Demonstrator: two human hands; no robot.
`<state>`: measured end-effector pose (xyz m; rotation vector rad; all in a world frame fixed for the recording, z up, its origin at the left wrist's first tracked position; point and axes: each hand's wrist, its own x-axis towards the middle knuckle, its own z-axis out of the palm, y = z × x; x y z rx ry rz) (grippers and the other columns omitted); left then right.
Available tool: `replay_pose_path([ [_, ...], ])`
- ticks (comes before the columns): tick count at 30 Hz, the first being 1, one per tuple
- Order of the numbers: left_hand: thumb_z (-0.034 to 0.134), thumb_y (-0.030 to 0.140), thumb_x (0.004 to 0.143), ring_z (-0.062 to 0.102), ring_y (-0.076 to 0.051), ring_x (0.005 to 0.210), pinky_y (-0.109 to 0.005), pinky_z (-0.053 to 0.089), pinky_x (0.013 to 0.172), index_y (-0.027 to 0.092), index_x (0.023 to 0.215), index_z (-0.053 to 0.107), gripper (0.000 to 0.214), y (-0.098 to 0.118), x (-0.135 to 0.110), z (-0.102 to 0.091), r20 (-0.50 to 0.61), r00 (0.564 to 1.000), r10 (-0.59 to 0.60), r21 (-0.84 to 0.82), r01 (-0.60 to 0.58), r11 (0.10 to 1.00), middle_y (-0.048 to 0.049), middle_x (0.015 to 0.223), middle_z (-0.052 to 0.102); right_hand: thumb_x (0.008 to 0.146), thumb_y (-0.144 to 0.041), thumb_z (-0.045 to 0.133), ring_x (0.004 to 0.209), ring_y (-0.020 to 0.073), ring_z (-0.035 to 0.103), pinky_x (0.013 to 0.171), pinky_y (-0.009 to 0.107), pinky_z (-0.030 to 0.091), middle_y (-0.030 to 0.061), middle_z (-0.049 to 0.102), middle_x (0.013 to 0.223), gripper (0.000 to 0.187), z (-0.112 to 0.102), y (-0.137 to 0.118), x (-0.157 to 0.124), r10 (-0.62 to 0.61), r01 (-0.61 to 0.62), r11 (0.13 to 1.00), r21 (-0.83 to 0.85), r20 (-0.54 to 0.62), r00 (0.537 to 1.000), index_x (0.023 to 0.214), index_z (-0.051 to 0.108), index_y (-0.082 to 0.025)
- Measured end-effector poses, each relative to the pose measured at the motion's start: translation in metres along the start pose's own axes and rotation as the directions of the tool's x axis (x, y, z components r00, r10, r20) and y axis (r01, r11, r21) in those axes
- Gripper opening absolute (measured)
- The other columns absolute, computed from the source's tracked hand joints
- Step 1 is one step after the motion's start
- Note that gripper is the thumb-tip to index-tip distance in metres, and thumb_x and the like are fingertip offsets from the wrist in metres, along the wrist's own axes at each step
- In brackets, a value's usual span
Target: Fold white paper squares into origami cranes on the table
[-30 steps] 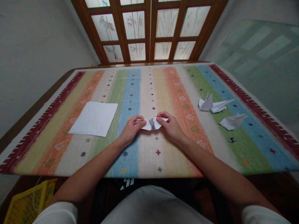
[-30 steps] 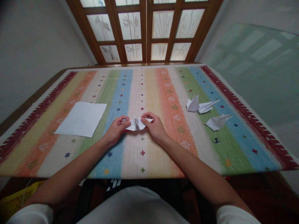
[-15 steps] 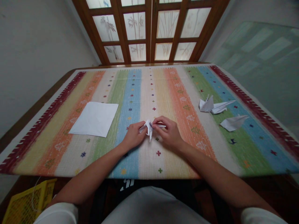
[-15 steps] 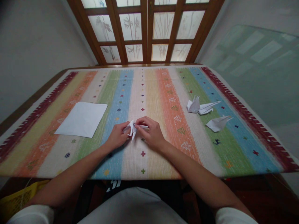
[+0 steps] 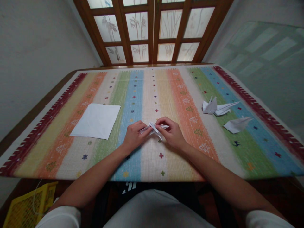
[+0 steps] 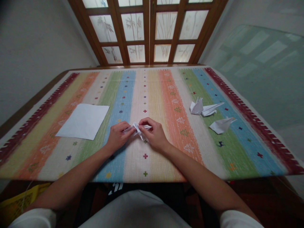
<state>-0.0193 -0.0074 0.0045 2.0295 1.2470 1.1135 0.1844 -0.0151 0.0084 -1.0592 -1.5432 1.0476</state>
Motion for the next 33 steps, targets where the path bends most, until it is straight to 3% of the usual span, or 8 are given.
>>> replay_pose_path([
  [7, 0.072, 0.041, 0.093, 0.049, -0.016, 0.061, -0.031, 0.036, 0.065, 0.021, 0.060, 0.060, 0.040, 0.000, -0.001, 0.000, 0.040, 0.999, -0.018, 0.013, 0.018, 1.000, -0.0003, 0.063, 0.057, 0.091, -0.043, 0.075, 0.086, 0.0203, 0.066, 0.072, 0.031, 0.051, 0.0040, 0.072, 0.094, 0.020, 0.001, 0.003, 0.003, 0.067, -0.067, 0.996, 0.064, 0.003, 0.998, 0.093, 0.070, -0.024],
  [14, 0.076, 0.047, 0.090, 0.047, -0.013, 0.057, -0.028, 0.034, 0.062, 0.019, 0.070, 0.064, 0.036, 0.003, -0.001, 0.000, 0.063, 0.980, -0.189, -0.018, 0.191, 0.982, 0.0041, 0.062, 0.059, 0.086, -0.045, 0.075, 0.072, 0.0158, 0.058, 0.066, 0.029, 0.046, 0.0012, 0.069, 0.089, 0.025, 0.000, 0.011, 0.009, 0.130, -0.122, 0.984, 0.127, -0.058, 0.990, 0.092, 0.068, -0.022],
  [18, 0.076, 0.048, 0.090, 0.049, -0.014, 0.060, -0.028, 0.035, 0.064, 0.019, 0.069, 0.065, 0.038, 0.002, -0.001, 0.000, 0.094, 0.982, -0.163, -0.033, 0.166, 0.986, 0.0031, 0.064, 0.061, 0.084, -0.044, 0.077, 0.065, 0.0136, 0.053, 0.061, 0.027, 0.042, -0.0003, 0.067, 0.086, 0.025, 0.002, 0.015, 0.009, 0.184, -0.176, 0.969, 0.173, -0.036, 0.982, 0.092, 0.068, -0.022],
  [22, 0.077, 0.052, 0.089, 0.053, -0.015, 0.066, -0.029, 0.037, 0.067, 0.019, 0.069, 0.065, 0.040, 0.002, 0.001, 0.000, 0.036, 0.991, -0.127, -0.036, 0.128, 0.991, 0.0012, 0.069, 0.063, 0.083, -0.047, 0.078, 0.064, 0.0128, 0.050, 0.059, 0.026, 0.039, -0.0007, 0.066, 0.086, 0.027, 0.002, 0.015, 0.008, 0.201, -0.190, 0.963, 0.193, -0.042, 0.979, 0.093, 0.069, -0.022],
  [27, 0.082, 0.054, 0.082, 0.048, -0.014, 0.060, -0.028, 0.035, 0.063, 0.020, 0.073, 0.064, 0.039, 0.003, 0.002, 0.000, 0.092, 0.964, -0.249, -0.137, 0.260, 0.956, 0.0036, 0.065, 0.060, 0.080, -0.051, 0.083, 0.062, 0.0125, 0.052, 0.058, 0.026, 0.039, -0.0023, 0.064, 0.082, 0.035, 0.001, 0.016, 0.009, 0.254, -0.239, 0.932, 0.274, -0.018, 0.967, 0.095, 0.068, -0.023],
  [33, 0.075, 0.052, 0.085, 0.046, -0.014, 0.060, -0.028, 0.030, 0.059, 0.020, 0.069, 0.063, 0.038, 0.002, 0.003, -0.001, 0.146, 0.948, -0.282, -0.109, 0.299, 0.948, 0.0027, 0.062, 0.057, 0.076, -0.051, 0.089, 0.064, 0.0129, 0.056, 0.061, 0.026, 0.044, -0.0025, 0.066, 0.080, 0.039, 0.000, 0.020, 0.008, 0.295, -0.270, 0.896, 0.351, -0.017, 0.955, 0.095, 0.070, -0.024],
])
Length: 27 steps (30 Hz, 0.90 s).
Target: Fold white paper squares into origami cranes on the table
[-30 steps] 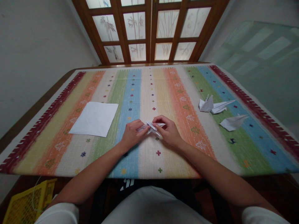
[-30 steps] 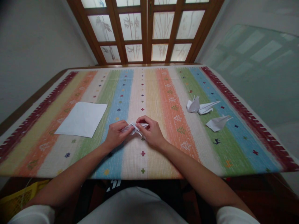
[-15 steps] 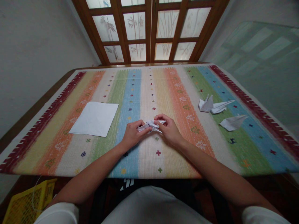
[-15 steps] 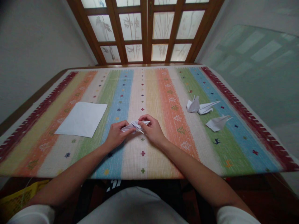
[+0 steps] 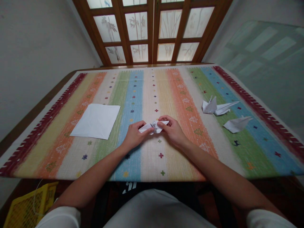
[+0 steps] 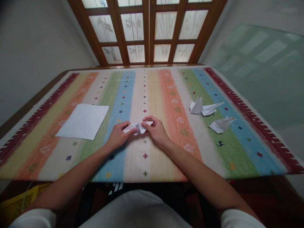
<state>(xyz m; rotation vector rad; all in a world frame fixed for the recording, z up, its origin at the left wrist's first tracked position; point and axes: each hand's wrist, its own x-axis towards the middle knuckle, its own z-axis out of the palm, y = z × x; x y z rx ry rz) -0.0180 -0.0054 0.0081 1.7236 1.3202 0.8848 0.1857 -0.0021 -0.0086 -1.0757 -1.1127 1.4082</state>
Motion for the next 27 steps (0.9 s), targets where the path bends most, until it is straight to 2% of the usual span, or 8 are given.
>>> replay_pose_path([
  [4, 0.073, 0.053, 0.087, 0.045, -0.014, 0.059, -0.028, 0.030, 0.058, 0.020, 0.069, 0.060, 0.040, -0.0027, 0.0017, -0.0009, 0.031, 0.999, -0.015, -0.034, 0.016, 0.999, 0.0024, 0.063, 0.056, 0.070, -0.046, 0.094, 0.068, 0.0130, 0.057, 0.064, 0.027, 0.047, -0.0020, 0.067, 0.083, 0.040, -0.0015, 0.0020, 0.0016, 0.048, -0.048, 0.997, 0.065, 0.000, 0.999, 0.095, 0.072, -0.023],
  [7, 0.079, 0.047, 0.081, 0.048, -0.014, 0.063, -0.028, 0.035, 0.062, 0.021, 0.076, 0.060, 0.033, -0.0034, 0.0035, -0.0015, -0.022, 1.000, 0.011, -0.101, -0.013, 0.995, 0.0031, 0.069, 0.059, 0.065, -0.043, 0.098, 0.069, 0.0127, 0.058, 0.067, 0.027, 0.049, -0.0023, 0.067, 0.083, 0.043, -0.0017, 0.0030, 0.0026, 0.093, -0.092, 0.987, 0.134, 0.000, 0.996, 0.094, 0.073, -0.023],
  [10, 0.083, 0.044, 0.076, 0.045, -0.013, 0.062, -0.027, 0.034, 0.062, 0.021, 0.073, 0.056, 0.035, -0.0030, 0.0047, -0.0018, -0.084, 0.996, 0.033, -0.126, -0.043, 0.991, 0.0049, 0.066, 0.054, 0.060, -0.044, 0.102, 0.074, 0.0133, 0.062, 0.072, 0.027, 0.053, -0.0018, 0.068, 0.085, 0.048, -0.0018, 0.0029, 0.0028, 0.146, -0.151, 0.963, 0.224, 0.042, 0.988, 0.091, 0.072, -0.023],
  [12, 0.085, 0.043, 0.075, 0.043, -0.013, 0.061, -0.027, 0.034, 0.061, 0.021, 0.071, 0.055, 0.037, -0.0027, 0.0048, -0.0018, -0.087, 0.995, 0.039, -0.152, -0.052, 0.987, 0.0054, 0.065, 0.053, 0.057, -0.045, 0.104, 0.077, 0.0142, 0.064, 0.075, 0.028, 0.055, -0.0011, 0.069, 0.086, 0.050, -0.0024, 0.0025, 0.0025, 0.170, -0.186, 0.946, 0.265, 0.082, 0.982, 0.088, 0.071, -0.023],
  [16, 0.088, 0.043, 0.073, 0.042, -0.011, 0.058, -0.026, 0.034, 0.059, 0.020, 0.068, 0.054, 0.041, -0.0028, 0.0038, -0.0015, -0.070, 0.997, 0.041, -0.211, -0.055, 0.976, 0.0059, 0.063, 0.052, 0.059, -0.049, 0.103, 0.068, 0.0122, 0.061, 0.063, 0.025, 0.052, -0.0018, 0.067, 0.077, 0.050, -0.0051, 0.0016, 0.0020, 0.205, -0.235, 0.944, 0.233, 0.145, 0.968, 0.084, 0.071, -0.021],
  [19, 0.089, 0.042, 0.072, 0.043, -0.011, 0.057, -0.025, 0.034, 0.057, 0.020, 0.067, 0.056, 0.040, -0.0033, 0.0031, -0.0016, -0.088, 0.996, 0.025, -0.228, -0.045, 0.973, 0.0061, 0.061, 0.052, 0.056, -0.048, 0.104, 0.062, 0.0104, 0.057, 0.054, 0.022, 0.047, -0.0022, 0.067, 0.075, 0.050, -0.0066, 0.0013, 0.0022, 0.226, -0.254, 0.942, 0.219, 0.146, 0.963, 0.083, 0.072, -0.021],
  [23, 0.087, 0.042, 0.076, 0.049, -0.011, 0.054, -0.024, 0.039, 0.053, 0.020, 0.075, 0.060, 0.035, -0.0032, 0.0021, -0.0009, -0.053, 0.998, -0.023, -0.303, 0.006, 0.953, 0.0054, 0.064, 0.056, 0.051, -0.041, 0.106, 0.070, 0.0126, 0.064, 0.064, 0.026, 0.055, -0.0008, 0.072, 0.081, 0.050, -0.0064, 0.0004, 0.0025, 0.207, -0.224, 0.950, 0.218, 0.100, 0.973, 0.084, 0.074, -0.021],
  [27, 0.080, 0.050, 0.085, 0.063, -0.015, 0.065, -0.028, 0.056, 0.057, 0.020, 0.085, 0.062, 0.035, -0.0016, -0.0004, 0.0014, 0.010, 1.000, -0.021, -0.450, 0.024, 0.893, 0.0012, 0.081, 0.063, 0.061, -0.037, 0.101, 0.072, 0.0149, 0.065, 0.068, 0.030, 0.055, -0.0002, 0.072, 0.081, 0.037, -0.0052, -0.0040, 0.0000, 0.061, -0.068, 0.995, 0.072, 0.094, 0.994, 0.084, 0.076, -0.022],
])
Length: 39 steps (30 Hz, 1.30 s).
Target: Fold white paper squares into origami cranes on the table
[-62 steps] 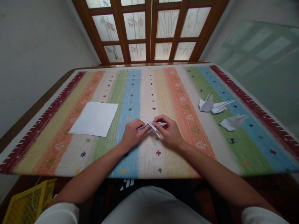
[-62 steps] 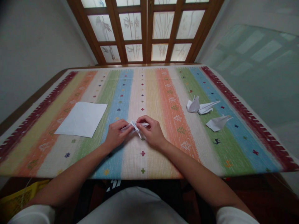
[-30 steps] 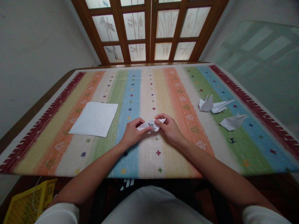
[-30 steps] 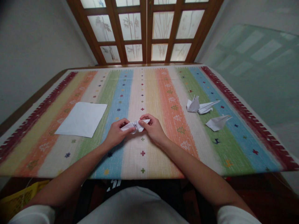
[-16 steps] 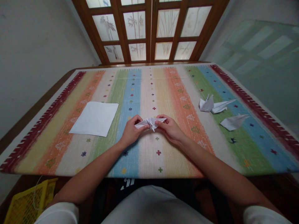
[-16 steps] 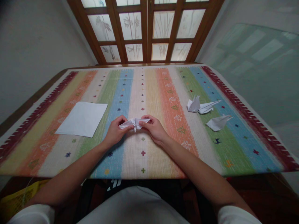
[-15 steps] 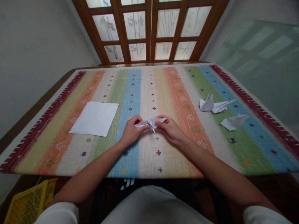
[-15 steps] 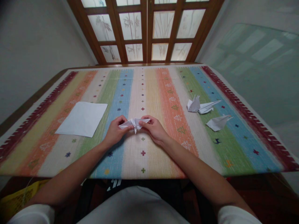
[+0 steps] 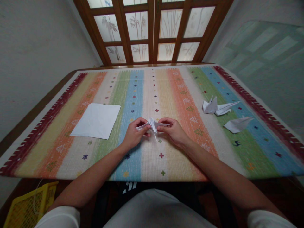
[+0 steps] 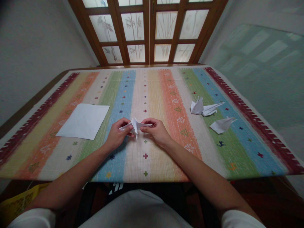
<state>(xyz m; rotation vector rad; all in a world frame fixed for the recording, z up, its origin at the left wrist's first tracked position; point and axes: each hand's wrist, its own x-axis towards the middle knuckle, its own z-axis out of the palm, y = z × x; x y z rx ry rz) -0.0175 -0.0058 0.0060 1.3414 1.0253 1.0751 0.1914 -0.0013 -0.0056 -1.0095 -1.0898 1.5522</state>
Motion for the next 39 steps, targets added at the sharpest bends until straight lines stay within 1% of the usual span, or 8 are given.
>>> replay_pose_path([
  [3, 0.075, 0.050, 0.090, 0.066, -0.017, 0.074, -0.032, 0.060, 0.065, 0.020, 0.088, 0.064, 0.032, 0.000, -0.003, 0.001, -0.002, 0.997, 0.082, 0.055, -0.082, 0.995, -0.0009, 0.087, 0.065, 0.068, -0.038, 0.097, 0.081, 0.0189, 0.067, 0.077, 0.036, 0.059, 0.0021, 0.073, 0.087, 0.028, 0.004, -0.005, -0.004, -0.154, 0.154, 0.977, -0.145, 0.011, 0.988, 0.083, 0.078, -0.024],
  [6, 0.076, 0.043, 0.092, 0.065, -0.018, 0.078, -0.033, 0.057, 0.077, 0.021, 0.085, 0.068, 0.024, 0.001, -0.005, 0.000, -0.017, 0.977, 0.214, 0.280, -0.201, 0.939, -0.0016, 0.085, 0.069, 0.075, -0.043, 0.094, 0.090, 0.0217, 0.069, 0.085, 0.040, 0.061, 0.0044, 0.074, 0.095, 0.025, 0.009, -0.008, -0.008, -0.259, 0.261, 0.941, -0.216, 0.039, 0.965, 0.086, 0.080, -0.026],
  [9, 0.075, 0.041, 0.092, 0.062, -0.018, 0.076, -0.033, 0.052, 0.079, 0.021, 0.080, 0.068, 0.024, 0.003, -0.006, -0.001, -0.032, 0.964, 0.263, 0.418, -0.226, 0.880, -0.0014, 0.080, 0.070, 0.078, -0.042, 0.093, 0.094, 0.0219, 0.070, 0.092, 0.041, 0.060, 0.0049, 0.075, 0.098, 0.025, 0.012, -0.007, -0.009, -0.247, 0.263, 0.941, -0.212, 0.099, 0.964, 0.091, 0.080, -0.026],
  [12, 0.075, 0.043, 0.091, 0.060, -0.018, 0.073, -0.032, 0.048, 0.076, 0.022, 0.077, 0.069, 0.027, 0.005, -0.006, 0.000, -0.053, 0.969, 0.243, 0.439, -0.196, 0.877, -0.0010, 0.077, 0.069, 0.077, -0.036, 0.092, 0.095, 0.0211, 0.071, 0.092, 0.039, 0.059, 0.0042, 0.076, 0.101, 0.024, 0.011, -0.005, -0.007, -0.203, 0.223, 0.959, -0.172, 0.128, 0.971, 0.095, 0.079, -0.026],
  [16, 0.079, 0.042, 0.086, 0.055, -0.016, 0.069, -0.029, 0.044, 0.069, 0.021, 0.082, 0.069, 0.024, 0.006, -0.004, 0.000, -0.107, 0.976, 0.191, 0.362, -0.141, 0.921, 0.0012, 0.075, 0.065, 0.069, -0.028, 0.095, 0.095, 0.0199, 0.070, 0.086, 0.033, 0.058, 0.0031, 0.075, 0.103, 0.038, 0.006, -0.003, -0.005, -0.168, 0.181, 0.980, -0.084, 0.145, 0.975, 0.103, 0.077, -0.027],
  [20, 0.087, 0.043, 0.076, 0.044, -0.013, 0.060, -0.026, 0.036, 0.060, 0.022, 0.081, 0.059, 0.035, 0.005, -0.003, -0.001, -0.147, 0.982, 0.118, 0.247, -0.079, 0.966, 0.0062, 0.066, 0.051, 0.074, -0.036, 0.093, 0.086, 0.0181, 0.070, 0.076, 0.029, 0.056, 0.0023, 0.074, 0.099, 0.044, 0.004, -0.004, -0.005, -0.058, 0.055, 0.998, 0.018, 0.206, 0.977, 0.113, 0.074, -0.027],
  [27, 0.073, 0.076, 0.084, 0.044, -0.014, 0.060, -0.027, 0.035, 0.059, 0.021, 0.071, 0.056, 0.060, 0.005, -0.002, -0.004, -0.057, 0.996, 0.074, 0.119, -0.067, 0.991, 0.0022, 0.065, 0.052, 0.074, -0.052, 0.095, 0.071, 0.0140, 0.065, 0.066, 0.025, 0.053, -0.0006, 0.071, 0.086, 0.047, 0.005, -0.004, -0.004, 0.047, -0.074, 0.986, 0.150, 0.177, 0.983, 0.106, 0.073, -0.026],
  [39, 0.076, 0.075, 0.085, 0.036, -0.012, 0.058, -0.027, 0.031, 0.056, 0.022, 0.065, 0.045, 0.065, -0.018, 0.005, -0.010, -0.150, 0.988, 0.033, -0.023, -0.037, 0.999, 0.0048, 0.064, 0.041, 0.065, -0.047, 0.101, 0.068, 0.0137, 0.063, 0.069, 0.027, 0.057, -0.0047, 0.063, 0.075, 0.050, 0.004, -0.008, -0.003, 0.059, -0.086, 0.969, 0.230, 0.120, 0.991, 0.099, 0.071, -0.026],
])
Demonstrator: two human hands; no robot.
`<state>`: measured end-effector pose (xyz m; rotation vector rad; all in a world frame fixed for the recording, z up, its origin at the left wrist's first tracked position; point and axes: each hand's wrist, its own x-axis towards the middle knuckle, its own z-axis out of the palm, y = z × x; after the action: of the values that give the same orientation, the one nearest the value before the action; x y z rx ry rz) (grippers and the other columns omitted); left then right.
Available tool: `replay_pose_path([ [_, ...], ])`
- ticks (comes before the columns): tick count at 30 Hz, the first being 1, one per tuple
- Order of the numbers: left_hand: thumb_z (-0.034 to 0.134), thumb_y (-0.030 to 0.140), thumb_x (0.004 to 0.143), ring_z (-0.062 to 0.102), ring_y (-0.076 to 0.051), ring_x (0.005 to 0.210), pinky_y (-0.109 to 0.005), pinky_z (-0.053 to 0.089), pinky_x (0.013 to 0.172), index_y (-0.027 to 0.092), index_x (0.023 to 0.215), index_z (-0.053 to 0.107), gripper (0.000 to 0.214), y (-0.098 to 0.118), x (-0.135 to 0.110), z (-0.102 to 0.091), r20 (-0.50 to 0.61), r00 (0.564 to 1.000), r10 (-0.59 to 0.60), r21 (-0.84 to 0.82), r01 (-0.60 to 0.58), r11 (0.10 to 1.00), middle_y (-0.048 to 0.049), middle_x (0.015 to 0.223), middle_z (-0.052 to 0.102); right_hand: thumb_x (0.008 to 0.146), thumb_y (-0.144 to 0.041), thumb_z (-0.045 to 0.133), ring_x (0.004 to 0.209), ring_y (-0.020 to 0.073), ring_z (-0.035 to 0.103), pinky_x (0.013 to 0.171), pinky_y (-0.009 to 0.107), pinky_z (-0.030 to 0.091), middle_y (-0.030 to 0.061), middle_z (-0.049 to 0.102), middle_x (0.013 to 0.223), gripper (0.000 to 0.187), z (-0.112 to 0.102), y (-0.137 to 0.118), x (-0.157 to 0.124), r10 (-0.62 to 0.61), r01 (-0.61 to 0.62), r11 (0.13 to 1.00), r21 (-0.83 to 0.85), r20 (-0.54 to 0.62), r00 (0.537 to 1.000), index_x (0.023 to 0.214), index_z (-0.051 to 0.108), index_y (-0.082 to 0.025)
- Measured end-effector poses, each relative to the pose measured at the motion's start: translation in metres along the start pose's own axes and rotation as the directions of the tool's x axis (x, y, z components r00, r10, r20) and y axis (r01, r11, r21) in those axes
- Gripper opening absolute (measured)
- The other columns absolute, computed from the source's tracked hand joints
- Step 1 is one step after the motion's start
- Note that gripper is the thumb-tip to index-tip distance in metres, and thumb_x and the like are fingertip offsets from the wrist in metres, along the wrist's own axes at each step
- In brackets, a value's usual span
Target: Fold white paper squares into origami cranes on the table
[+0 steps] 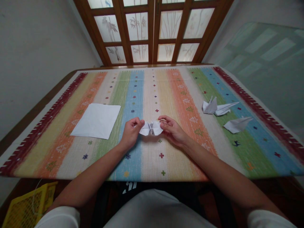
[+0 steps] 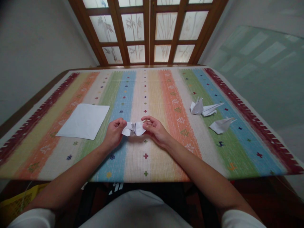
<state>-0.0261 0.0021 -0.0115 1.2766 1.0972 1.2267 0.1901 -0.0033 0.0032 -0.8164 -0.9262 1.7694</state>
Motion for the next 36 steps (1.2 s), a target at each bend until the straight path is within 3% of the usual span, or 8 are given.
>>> replay_pose_path([
  [9, 0.080, 0.082, 0.074, 0.039, -0.010, 0.055, -0.025, 0.031, 0.053, 0.021, 0.071, 0.053, 0.067, 0.006, 0.002, 0.002, -0.019, 0.998, -0.062, -0.055, 0.061, 0.997, 0.0049, 0.065, 0.046, 0.064, -0.048, 0.101, 0.067, 0.0136, 0.062, 0.070, 0.028, 0.059, -0.0051, 0.063, 0.075, 0.052, -0.002, 0.002, 0.003, -0.008, 0.008, 1.000, -0.002, -0.026, 1.000, 0.098, 0.069, -0.026],
  [14, 0.088, 0.074, 0.070, 0.053, -0.011, 0.062, -0.023, 0.044, 0.057, 0.020, 0.080, 0.061, 0.061, 0.009, 0.002, 0.004, 0.033, 0.995, -0.090, -0.123, 0.094, 0.988, 0.0022, 0.076, 0.060, 0.065, -0.046, 0.101, 0.071, 0.0134, 0.064, 0.071, 0.027, 0.058, -0.0030, 0.068, 0.082, 0.048, -0.004, 0.003, 0.005, -0.008, 0.008, 1.000, 0.009, -0.043, 0.999, 0.094, 0.070, -0.025],
  [19, 0.096, 0.061, 0.067, 0.057, -0.010, 0.063, -0.021, 0.048, 0.058, 0.019, 0.085, 0.065, 0.056, 0.008, 0.003, 0.006, 0.034, 0.994, -0.106, -0.205, 0.111, 0.973, 0.0025, 0.077, 0.063, 0.067, -0.047, 0.100, 0.069, 0.0123, 0.064, 0.065, 0.024, 0.056, -0.0032, 0.069, 0.082, 0.050, -0.008, 0.006, 0.007, -0.023, 0.024, 1.000, 0.007, -0.063, 0.998, 0.098, 0.068, -0.026],
  [23, 0.099, 0.055, 0.063, 0.066, -0.013, 0.071, -0.022, 0.054, 0.061, 0.021, 0.103, 0.066, 0.062, 0.008, 0.004, 0.005, 0.012, 0.993, -0.117, -0.234, 0.117, 0.965, -0.0007, 0.092, 0.071, 0.068, -0.044, 0.100, 0.073, 0.0116, 0.065, 0.067, 0.023, 0.057, -0.0026, 0.070, 0.092, 0.048, -0.009, 0.009, 0.008, -0.044, 0.045, 0.999, 0.004, -0.069, 0.997, 0.100, 0.068, -0.027],
  [27, 0.094, 0.056, 0.070, 0.070, -0.015, 0.083, -0.023, 0.058, 0.066, 0.019, 0.101, 0.068, 0.054, 0.008, 0.004, 0.004, 0.013, 0.997, -0.079, -0.185, 0.080, 0.979, -0.0067, 0.109, 0.074, 0.071, -0.040, 0.097, 0.084, 0.0128, 0.067, 0.074, 0.024, 0.058, 0.0002, 0.073, 0.105, 0.037, -0.009, 0.010, 0.008, -0.065, 0.065, 0.998, -0.005, -0.078, 0.995, 0.096, 0.074, -0.027],
  [31, 0.083, 0.051, 0.084, 0.071, -0.017, 0.087, -0.027, 0.061, 0.074, 0.018, 0.106, 0.073, 0.041, 0.008, 0.004, 0.002, 0.045, 0.999, -0.025, -0.034, 0.026, 0.999, -0.0090, 0.115, 0.076, 0.076, -0.040, 0.090, 0.091, 0.0169, 0.069, 0.075, 0.028, 0.058, 0.0036, 0.076, 0.114, 0.024, -0.013, 0.008, 0.009, -0.127, 0.112, 0.977, -0.180, -0.073, 0.989, 0.091, 0.079, -0.026],
  [36, 0.078, 0.046, 0.088, 0.072, -0.016, 0.081, -0.029, 0.063, 0.072, 0.017, 0.107, 0.073, 0.035, 0.009, 0.002, 0.002, 0.096, 0.995, -0.013, 0.081, 0.005, 0.997, -0.0079, 0.112, 0.075, 0.082, -0.037, 0.081, 0.107, 0.0240, 0.070, 0.083, 0.035, 0.060, 0.0058, 0.077, 0.112, 0.013, -0.017, 0.002, 0.009, -0.280, 0.262, 0.828, -0.496, 0.039, 0.959, 0.090, 0.081, -0.026],
])
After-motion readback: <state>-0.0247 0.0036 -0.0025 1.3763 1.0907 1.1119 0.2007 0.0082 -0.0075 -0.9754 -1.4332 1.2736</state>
